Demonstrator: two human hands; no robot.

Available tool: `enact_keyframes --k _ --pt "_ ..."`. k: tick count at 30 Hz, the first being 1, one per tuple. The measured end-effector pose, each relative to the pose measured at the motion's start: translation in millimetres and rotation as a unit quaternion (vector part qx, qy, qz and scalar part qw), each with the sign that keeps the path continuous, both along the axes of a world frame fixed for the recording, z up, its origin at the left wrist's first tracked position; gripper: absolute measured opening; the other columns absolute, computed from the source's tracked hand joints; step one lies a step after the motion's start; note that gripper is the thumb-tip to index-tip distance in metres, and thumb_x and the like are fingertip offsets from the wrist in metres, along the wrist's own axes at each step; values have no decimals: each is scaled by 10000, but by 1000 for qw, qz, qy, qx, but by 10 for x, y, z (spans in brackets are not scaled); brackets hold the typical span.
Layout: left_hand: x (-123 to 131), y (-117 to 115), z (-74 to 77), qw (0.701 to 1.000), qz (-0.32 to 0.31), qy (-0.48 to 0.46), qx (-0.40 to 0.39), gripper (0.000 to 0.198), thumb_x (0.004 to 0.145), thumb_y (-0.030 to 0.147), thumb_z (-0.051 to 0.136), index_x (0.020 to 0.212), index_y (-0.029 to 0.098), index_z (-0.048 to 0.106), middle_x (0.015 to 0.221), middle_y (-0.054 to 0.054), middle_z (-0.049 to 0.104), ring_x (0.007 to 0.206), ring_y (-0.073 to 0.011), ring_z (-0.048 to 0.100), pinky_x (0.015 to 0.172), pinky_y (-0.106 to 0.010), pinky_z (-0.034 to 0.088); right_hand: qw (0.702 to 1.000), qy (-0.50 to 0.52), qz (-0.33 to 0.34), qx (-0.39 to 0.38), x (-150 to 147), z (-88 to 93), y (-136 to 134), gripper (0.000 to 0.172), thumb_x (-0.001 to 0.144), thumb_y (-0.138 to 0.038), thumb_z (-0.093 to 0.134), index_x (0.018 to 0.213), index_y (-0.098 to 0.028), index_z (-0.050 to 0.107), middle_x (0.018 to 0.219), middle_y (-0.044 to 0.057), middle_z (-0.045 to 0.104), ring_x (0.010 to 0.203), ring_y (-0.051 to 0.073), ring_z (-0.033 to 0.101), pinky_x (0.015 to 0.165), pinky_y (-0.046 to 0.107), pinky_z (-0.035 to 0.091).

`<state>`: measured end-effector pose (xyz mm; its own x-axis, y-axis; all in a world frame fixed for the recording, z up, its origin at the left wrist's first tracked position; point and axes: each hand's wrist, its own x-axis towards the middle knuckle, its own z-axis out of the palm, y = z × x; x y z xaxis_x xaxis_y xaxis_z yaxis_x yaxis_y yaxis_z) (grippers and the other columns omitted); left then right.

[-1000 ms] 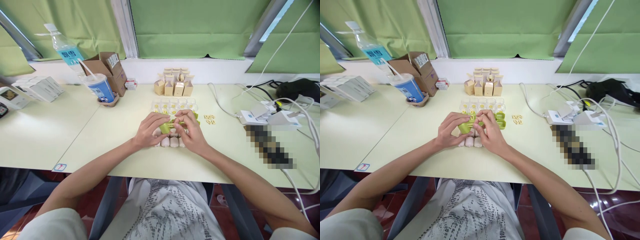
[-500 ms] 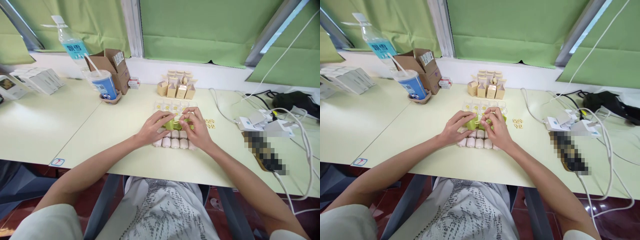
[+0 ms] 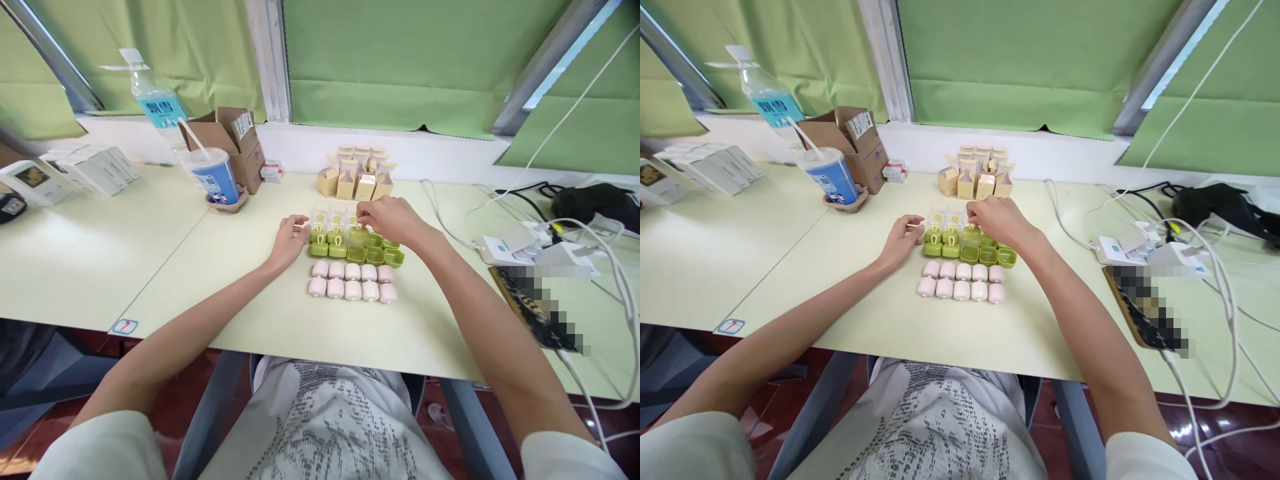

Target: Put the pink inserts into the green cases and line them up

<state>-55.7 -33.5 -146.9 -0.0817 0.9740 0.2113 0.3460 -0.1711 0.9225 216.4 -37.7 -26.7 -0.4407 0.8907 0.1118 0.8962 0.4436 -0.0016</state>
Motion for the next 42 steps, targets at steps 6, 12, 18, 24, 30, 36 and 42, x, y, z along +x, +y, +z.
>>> enact_keyframes --k 6,12,18,24,30,36,42 --pt "24 -17 -31 1000 -9 14 2 231 1006 263 685 1230 217 718 1320 -100 634 1021 -189 684 916 -368 623 999 -44 -4 -4 -32 -72 35 221 1112 -180 570 1102 -205 789 1062 113 850 920 266 744 704 340 359" --pt "17 -10 -33 1000 -20 24 -1 247 999 206 645 1238 221 709 1262 -80 629 931 -169 667 883 -358 614 997 -70 -4 -19 -56 -136 60 231 1140 -226 559 1186 -209 785 1123 140 842 941 276 754 703 343 326" --pt "25 -5 -27 999 -30 26 -1 259 984 185 643 1235 212 695 1244 -74 659 896 -161 662 862 -347 595 997 -76 -1 -26 -73 -207 92 246 1147 -265 567 1211 -202 796 1148 165 835 980 296 766 717 353 323" --pt "28 -19 -25 999 -33 28 4 239 988 197 649 1222 217 693 1231 -70 688 891 -167 661 862 -352 586 997 -74 -10 -28 -89 -217 79 269 1150 -288 565 1254 -195 795 1171 184 830 1009 314 772 728 355 339" --pt "30 -36 -36 999 -34 38 13 243 984 191 658 1223 216 694 1230 -72 691 897 -168 660 884 -361 578 998 -62 -14 -30 -65 -223 93 254 1146 -266 562 1212 -187 795 1190 171 833 1061 311 767 731 356 352" --pt "37 -45 -23 998 -32 40 19 246 975 182 670 1217 219 696 1215 -69 694 894 -169 661 890 -362 580 998 -51 -17 -29 -9 -255 145 236 1131 -261 579 1196 -190 794 1174 153 841 1075 316 762 723 356 357" --pt "46 -48 0 998 -35 49 16 249 972 187 678 1219 214 697 1217 -73 691 898 -170 656 894 -359 582 999 -41 -13 -31 -21 -260 139 235 1127 -261 586 1207 -194 797 1182 152 844 1129 326 761 771 355 405"
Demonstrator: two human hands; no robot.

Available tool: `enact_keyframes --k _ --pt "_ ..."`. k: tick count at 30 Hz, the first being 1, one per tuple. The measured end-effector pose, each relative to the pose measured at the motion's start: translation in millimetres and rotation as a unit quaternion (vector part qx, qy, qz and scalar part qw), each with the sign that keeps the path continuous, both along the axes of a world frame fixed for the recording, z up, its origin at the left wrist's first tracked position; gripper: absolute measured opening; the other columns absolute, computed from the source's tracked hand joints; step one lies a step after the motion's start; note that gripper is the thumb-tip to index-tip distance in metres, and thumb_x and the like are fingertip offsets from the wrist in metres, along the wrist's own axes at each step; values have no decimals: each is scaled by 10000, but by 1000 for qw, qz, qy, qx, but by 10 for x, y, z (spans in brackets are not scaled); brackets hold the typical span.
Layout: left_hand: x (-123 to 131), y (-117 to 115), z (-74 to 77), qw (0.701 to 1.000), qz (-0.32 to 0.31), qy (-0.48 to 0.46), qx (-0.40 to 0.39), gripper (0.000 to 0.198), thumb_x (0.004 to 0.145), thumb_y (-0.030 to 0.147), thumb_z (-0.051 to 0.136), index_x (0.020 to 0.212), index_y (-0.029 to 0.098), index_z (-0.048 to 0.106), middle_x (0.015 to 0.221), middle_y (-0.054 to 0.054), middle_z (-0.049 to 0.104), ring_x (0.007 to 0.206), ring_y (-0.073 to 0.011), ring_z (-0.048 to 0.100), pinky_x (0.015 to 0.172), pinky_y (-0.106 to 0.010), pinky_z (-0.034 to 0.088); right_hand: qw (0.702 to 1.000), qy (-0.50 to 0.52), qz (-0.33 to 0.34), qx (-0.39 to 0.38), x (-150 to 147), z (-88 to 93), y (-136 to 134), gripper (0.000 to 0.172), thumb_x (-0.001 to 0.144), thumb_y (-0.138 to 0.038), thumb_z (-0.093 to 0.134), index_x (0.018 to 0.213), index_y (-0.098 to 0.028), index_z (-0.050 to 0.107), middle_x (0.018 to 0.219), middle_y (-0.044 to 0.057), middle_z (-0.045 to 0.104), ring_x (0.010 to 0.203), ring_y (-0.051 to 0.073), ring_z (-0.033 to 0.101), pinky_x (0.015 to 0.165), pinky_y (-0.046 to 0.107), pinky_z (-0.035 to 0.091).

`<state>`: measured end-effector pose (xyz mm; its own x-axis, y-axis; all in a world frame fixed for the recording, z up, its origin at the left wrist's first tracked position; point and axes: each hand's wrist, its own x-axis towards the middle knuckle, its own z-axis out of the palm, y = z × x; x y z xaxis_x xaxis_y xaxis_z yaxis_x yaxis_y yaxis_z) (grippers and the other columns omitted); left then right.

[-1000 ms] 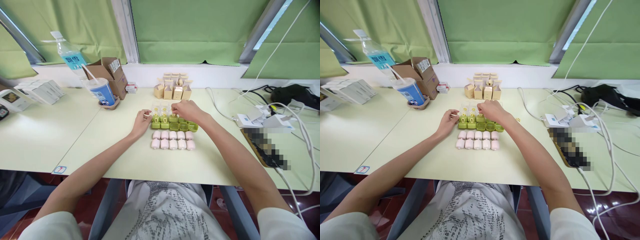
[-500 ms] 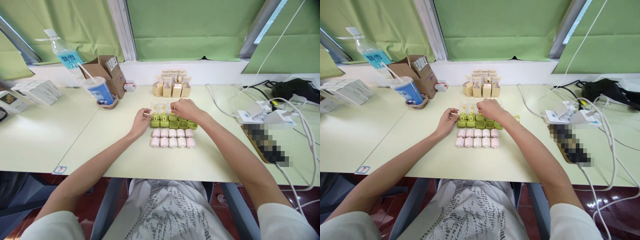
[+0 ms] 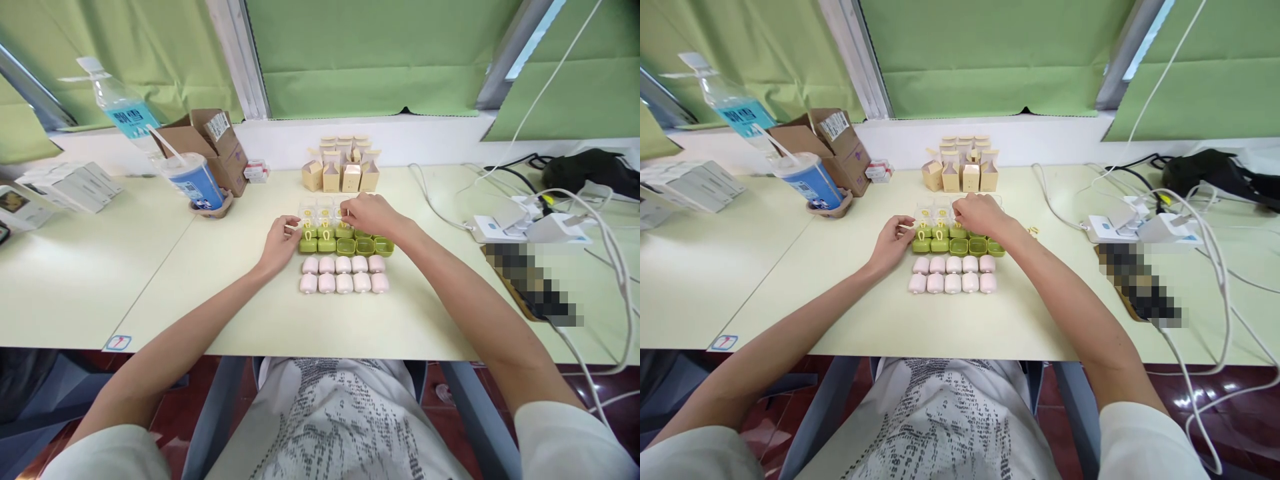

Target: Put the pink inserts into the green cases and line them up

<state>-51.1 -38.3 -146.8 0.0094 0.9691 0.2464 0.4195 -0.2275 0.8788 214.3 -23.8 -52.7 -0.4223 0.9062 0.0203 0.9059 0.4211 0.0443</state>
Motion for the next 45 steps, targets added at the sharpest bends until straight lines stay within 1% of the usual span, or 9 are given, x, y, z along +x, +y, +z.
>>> enact_keyframes --k 5,23,27,31,33,35,37,39,45 --pt "-4 6 -17 1000 -1 1 5 254 961 174 670 1208 224 700 1205 -64 697 879 -165 647 880 -351 578 1000 9 2 -2 -8 0 -7 243 1128 -267 597 1223 -181 804 1186 180 836 1112 331 768 796 353 425" --pt "-1 -30 3 1000 5 20 2 264 983 183 644 1239 226 693 1269 -81 686 925 -177 657 904 -356 585 999 35 17 -19 42 -7 57 212 1117 -260 630 1211 -195 809 1236 134 843 1092 277 747 791 331 413" --pt "1 -38 12 1000 6 21 10 253 988 202 641 1235 228 690 1275 -83 682 937 -182 660 882 -351 592 999 53 2 -11 114 101 35 222 1131 -269 612 1216 -196 804 1241 124 844 1144 279 733 787 333 407" --pt "9 -38 13 1000 10 25 16 248 991 201 640 1231 228 691 1268 -84 681 932 -182 658 887 -359 594 996 68 -60 14 316 299 -16 168 1094 -225 649 1157 -192 801 1193 115 848 1187 297 725 788 339 406" --pt "11 -38 12 999 11 26 17 247 991 202 642 1231 230 692 1260 -83 681 928 -181 657 885 -358 595 994 56 -93 -8 440 381 -33 117 1060 -218 693 1072 -188 806 1125 118 849 1155 300 743 779 340 430" --pt "11 -41 12 999 10 26 19 246 994 204 640 1234 228 693 1264 -86 679 932 -180 658 876 -353 594 988 48 -124 -72 546 425 -36 99 1030 -211 731 969 -178 801 1007 113 846 1003 272 781 760 342 477" --pt "9 -45 11 999 10 27 21 246 993 200 639 1231 226 695 1268 -87 680 934 -179 659 874 -352 592 977 48 -146 -149 613 428 -22 125 1000 -190 764 879 -171 788 896 96 834 830 232 790 749 343 532" --pt "7 -47 10 999 11 26 22 245 989 198 642 1227 230 694 1267 -85 683 927 -178 658 873 -355 590 965 58 -156 -201 641 400 3 135 966 -149 789 834 -173 783 855 87 833 763 214 796 750 332 573" --pt "8 -43 10 999 8 26 21 248 984 197 649 1225 233 694 1268 -83 683 923 -179 654 870 -354 590 965 39 -135 -222 615 325 66 108 924 -131 801 977 -189 875 902 82 853 768 215 794 716 308 582"
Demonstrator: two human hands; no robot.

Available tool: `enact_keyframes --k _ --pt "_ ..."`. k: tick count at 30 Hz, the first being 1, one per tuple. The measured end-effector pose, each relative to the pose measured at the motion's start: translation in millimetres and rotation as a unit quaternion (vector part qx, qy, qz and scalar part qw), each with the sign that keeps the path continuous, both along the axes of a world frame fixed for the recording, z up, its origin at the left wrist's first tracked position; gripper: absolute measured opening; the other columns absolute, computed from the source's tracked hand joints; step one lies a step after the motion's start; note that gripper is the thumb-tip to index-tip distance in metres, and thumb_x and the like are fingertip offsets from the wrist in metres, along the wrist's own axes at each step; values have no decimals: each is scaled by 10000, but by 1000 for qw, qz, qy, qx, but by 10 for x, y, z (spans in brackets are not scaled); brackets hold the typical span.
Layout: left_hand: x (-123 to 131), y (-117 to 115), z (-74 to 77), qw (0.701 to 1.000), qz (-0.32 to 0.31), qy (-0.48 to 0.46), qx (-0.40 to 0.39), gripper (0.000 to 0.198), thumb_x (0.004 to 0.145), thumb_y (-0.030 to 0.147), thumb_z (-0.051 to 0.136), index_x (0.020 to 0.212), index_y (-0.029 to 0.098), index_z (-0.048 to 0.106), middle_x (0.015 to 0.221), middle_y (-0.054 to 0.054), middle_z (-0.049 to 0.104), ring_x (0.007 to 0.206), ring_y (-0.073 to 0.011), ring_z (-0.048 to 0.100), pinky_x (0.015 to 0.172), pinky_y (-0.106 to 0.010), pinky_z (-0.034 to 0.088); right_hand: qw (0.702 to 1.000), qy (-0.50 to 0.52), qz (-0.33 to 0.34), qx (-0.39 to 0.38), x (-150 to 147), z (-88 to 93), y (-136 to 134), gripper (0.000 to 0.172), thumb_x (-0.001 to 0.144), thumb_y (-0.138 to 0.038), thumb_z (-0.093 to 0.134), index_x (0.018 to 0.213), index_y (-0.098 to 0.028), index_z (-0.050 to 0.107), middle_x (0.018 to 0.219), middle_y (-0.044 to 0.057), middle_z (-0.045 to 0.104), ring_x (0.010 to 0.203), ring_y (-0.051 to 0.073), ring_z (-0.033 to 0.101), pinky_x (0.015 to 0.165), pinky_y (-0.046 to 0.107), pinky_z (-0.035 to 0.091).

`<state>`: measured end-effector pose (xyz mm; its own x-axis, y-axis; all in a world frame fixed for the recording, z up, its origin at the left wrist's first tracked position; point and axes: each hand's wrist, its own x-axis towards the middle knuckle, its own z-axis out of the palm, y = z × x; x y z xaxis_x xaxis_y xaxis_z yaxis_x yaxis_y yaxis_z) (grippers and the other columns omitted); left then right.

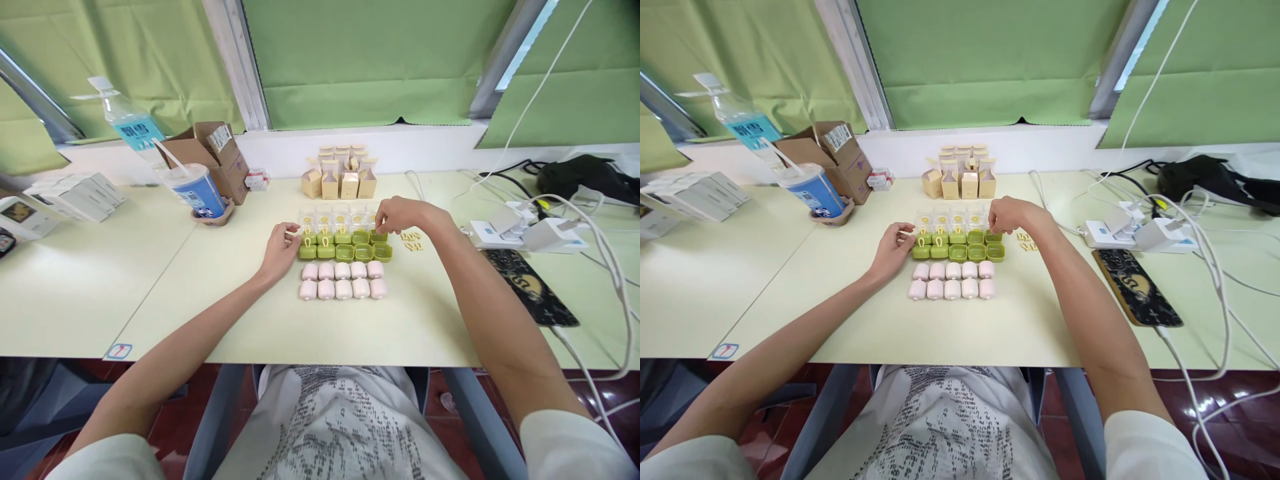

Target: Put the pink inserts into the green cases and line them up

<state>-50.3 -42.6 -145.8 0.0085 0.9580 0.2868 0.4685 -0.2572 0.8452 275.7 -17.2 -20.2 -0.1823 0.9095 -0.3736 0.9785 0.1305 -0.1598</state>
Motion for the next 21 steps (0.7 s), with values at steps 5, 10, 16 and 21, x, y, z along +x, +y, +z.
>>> enact_keyframes --k 5,10,16,21 --pt "4 -13 8 1000 -3 11 4 242 992 187 648 1225 227 699 1271 -88 680 944 -182 655 897 -359 587 999 -4 31 -9 -34 16 -29 197 953 -187 780 1106 -208 902 1029 74 873 797 204 776 692 293 555" --pt "5 -14 7 1000 -1 11 2 251 989 190 652 1231 236 696 1284 -84 679 946 -183 649 897 -356 590 999 8 42 -19 -47 83 -73 220 984 -202 742 1125 -210 909 1049 68 877 836 213 779 743 307 551" --pt "12 -15 21 1000 1 8 3 243 987 179 648 1219 233 696 1279 -87 678 951 -186 650 864 -344 588 998 -9 -53 37 241 210 -32 119 981 -203 769 1053 -190 863 895 97 848 882 266 806 806 359 595" --pt "23 -38 65 1000 14 13 0 237 986 160 637 1210 219 689 1288 -94 672 960 -189 656 874 -352 590 982 -65 -178 13 561 82 47 129 893 -67 798 991 -151 806 837 135 821 831 296 826 830 425 628"
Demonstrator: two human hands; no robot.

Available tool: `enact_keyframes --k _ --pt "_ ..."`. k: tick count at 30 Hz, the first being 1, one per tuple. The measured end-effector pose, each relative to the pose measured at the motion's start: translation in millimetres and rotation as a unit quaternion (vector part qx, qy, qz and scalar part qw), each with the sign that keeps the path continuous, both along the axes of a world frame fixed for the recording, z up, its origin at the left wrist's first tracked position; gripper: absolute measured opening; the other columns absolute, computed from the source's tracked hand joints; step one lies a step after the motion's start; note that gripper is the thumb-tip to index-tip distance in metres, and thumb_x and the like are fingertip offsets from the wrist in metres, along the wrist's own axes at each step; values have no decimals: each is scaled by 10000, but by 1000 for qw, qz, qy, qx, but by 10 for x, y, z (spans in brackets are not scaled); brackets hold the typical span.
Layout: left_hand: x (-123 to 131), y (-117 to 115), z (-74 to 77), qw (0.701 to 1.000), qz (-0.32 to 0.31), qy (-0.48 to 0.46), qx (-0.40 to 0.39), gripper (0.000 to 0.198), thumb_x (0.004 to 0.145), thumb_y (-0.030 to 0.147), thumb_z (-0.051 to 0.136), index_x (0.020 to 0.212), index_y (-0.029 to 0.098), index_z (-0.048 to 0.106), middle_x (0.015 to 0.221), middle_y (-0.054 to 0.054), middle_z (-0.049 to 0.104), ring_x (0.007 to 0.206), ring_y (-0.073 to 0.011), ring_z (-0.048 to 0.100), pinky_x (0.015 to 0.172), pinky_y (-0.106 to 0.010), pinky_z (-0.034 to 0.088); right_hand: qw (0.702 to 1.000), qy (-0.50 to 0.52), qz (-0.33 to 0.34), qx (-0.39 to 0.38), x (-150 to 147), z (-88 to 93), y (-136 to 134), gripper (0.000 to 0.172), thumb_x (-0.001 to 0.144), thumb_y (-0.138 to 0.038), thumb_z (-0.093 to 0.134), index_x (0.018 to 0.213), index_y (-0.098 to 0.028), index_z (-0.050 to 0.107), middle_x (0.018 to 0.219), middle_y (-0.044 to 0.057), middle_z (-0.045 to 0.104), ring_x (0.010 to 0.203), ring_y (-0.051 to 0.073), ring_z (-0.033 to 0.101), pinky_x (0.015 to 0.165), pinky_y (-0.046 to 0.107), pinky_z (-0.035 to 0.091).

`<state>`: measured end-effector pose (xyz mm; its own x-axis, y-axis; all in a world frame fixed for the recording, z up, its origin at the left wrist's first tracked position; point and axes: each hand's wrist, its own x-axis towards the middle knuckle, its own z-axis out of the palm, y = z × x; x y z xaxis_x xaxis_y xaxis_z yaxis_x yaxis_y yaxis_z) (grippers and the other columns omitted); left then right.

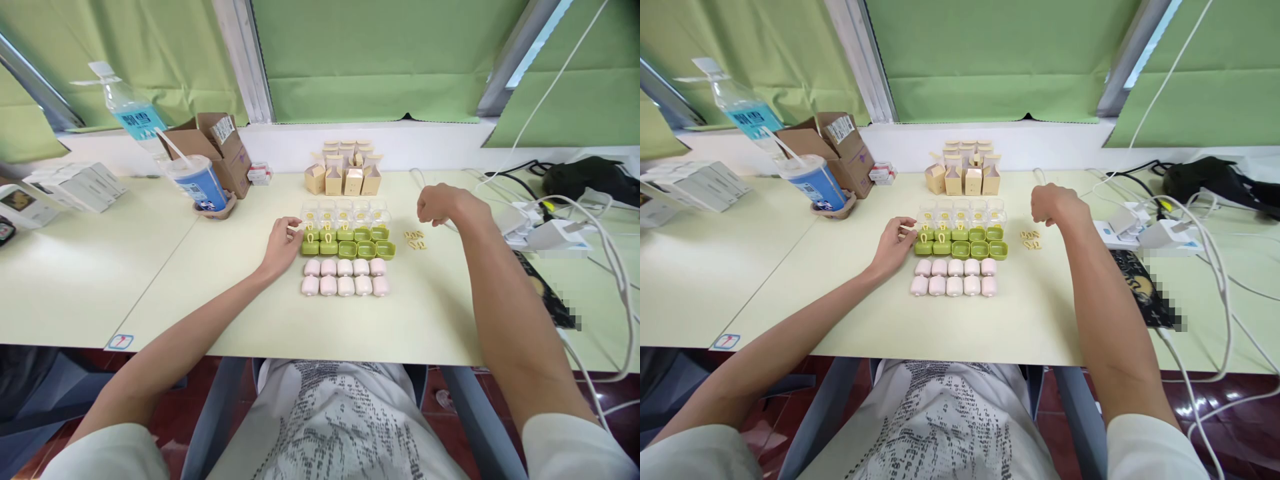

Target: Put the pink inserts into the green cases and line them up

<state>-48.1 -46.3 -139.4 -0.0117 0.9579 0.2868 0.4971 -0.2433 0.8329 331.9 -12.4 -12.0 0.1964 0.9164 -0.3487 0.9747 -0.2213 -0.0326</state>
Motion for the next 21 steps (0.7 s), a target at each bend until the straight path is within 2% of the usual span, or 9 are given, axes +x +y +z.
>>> enact_keyframes --k 2,5,8,11,14,17,19,21 --pt "0 -2 7 1000 4 0 -2 238 983 160 638 1210 215 685 1299 -97 671 965 -190 657 871 -353 589 999 8 -17 -30 95 -111 46 128 853 -56 842 880 -163 778 827 124 819 830 296 834 815 412 640" --pt "-10 9 0 1000 7 -5 4 231 982 161 635 1202 217 679 1297 -96 671 964 -191 655 876 -357 589 995 58 -16 -75 214 -279 138 262 747 -47 921 719 -204 714 828 101 828 878 286 844 777 347 651" --pt "-23 24 -11 1000 6 -8 13 213 986 175 637 1191 221 674 1291 -93 670 967 -192 655 879 -358 590 990 97 -1 -99 298 -400 232 286 687 -60 942 676 -229 711 795 89 821 912 285 834 781 328 649" --pt "-28 26 -8 1000 11 -12 23 202 987 176 637 1182 216 673 1292 -94 677 971 -187 662 868 -348 587 990 87 21 -111 331 -429 277 233 688 -94 926 667 -230 738 804 99 817 914 294 815 763 343 632" --pt "-24 17 6 998 24 -22 58 204 979 139 616 1161 211 673 1277 -85 688 965 -172 667 862 -333 584 994 45 37 -88 308 -309 233 193 709 -122 897 677 -222 735 831 107 825 891 291 791 733 352 603" --pt "-20 7 16 994 27 -38 100 224 968 100 590 1137 215 680 1239 -72 691 953 -159 666 818 -306 583 998 27 62 -7 182 -52 85 121 779 -149 843 766 -221 746 823 80 824 888 269 771 742 344 571" --pt "-18 5 16 992 24 -42 116 239 959 81 588 1127 218 687 1216 -67 692 943 -155 666 778 -287 577 991 61 107 52 1 123 -57 74 835 -175 807 824 -227 755 815 55 817 885 245 766 751 331 552" --pt "-16 6 13 992 21 -42 119 250 951 64 593 1119 219 692 1205 -64 694 932 -151 666 762 -278 574 973 137 172 71 -254 230 -199 56 853 -185 784 840 -228 749 831 51 823 849 234 769 714 327 543"
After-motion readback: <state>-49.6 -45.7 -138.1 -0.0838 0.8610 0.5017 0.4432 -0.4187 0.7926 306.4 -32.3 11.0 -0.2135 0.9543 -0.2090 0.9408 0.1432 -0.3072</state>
